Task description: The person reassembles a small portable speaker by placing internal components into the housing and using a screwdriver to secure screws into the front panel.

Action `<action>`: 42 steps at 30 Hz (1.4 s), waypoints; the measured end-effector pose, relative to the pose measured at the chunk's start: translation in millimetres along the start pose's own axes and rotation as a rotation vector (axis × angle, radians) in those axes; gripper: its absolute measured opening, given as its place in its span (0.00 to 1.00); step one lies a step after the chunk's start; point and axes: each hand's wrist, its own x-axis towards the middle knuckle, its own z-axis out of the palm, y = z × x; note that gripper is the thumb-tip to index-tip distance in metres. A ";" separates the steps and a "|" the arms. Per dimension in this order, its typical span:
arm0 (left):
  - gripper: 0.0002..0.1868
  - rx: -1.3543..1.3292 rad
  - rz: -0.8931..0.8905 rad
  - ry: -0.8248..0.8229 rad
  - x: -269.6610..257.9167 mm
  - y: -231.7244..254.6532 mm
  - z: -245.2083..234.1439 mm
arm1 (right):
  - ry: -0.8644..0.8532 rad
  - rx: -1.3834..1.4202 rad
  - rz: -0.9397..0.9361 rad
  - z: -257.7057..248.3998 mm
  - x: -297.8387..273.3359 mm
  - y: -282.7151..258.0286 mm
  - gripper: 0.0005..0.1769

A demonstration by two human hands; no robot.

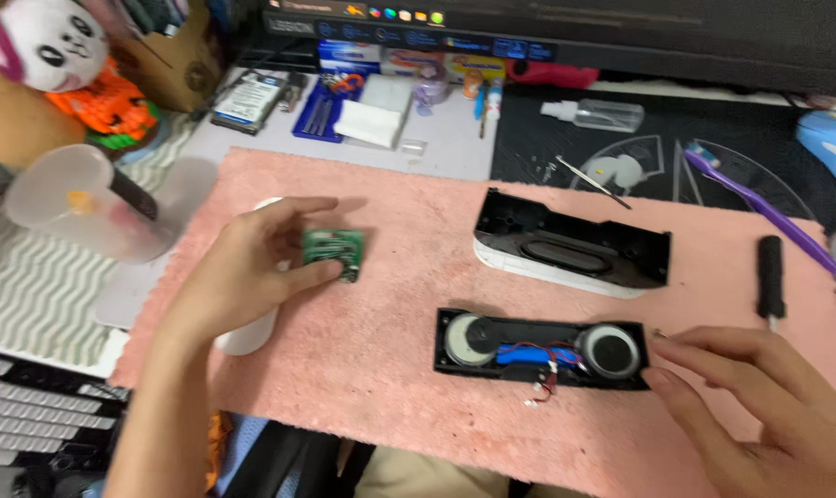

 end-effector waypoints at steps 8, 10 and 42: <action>0.24 -0.099 -0.189 0.071 -16.2 31.5 6.8 | -0.057 -0.050 0.062 -9.9 -1.0 -19.7 0.09; 0.24 -0.144 -0.197 0.126 -24.8 32.6 14.1 | -0.075 -0.052 0.055 -11.0 -3.1 -22.2 0.08; 0.12 -0.834 -0.214 -0.138 -112.4 25.9 127.0 | -0.135 0.251 0.209 19.9 -43.8 -54.0 0.05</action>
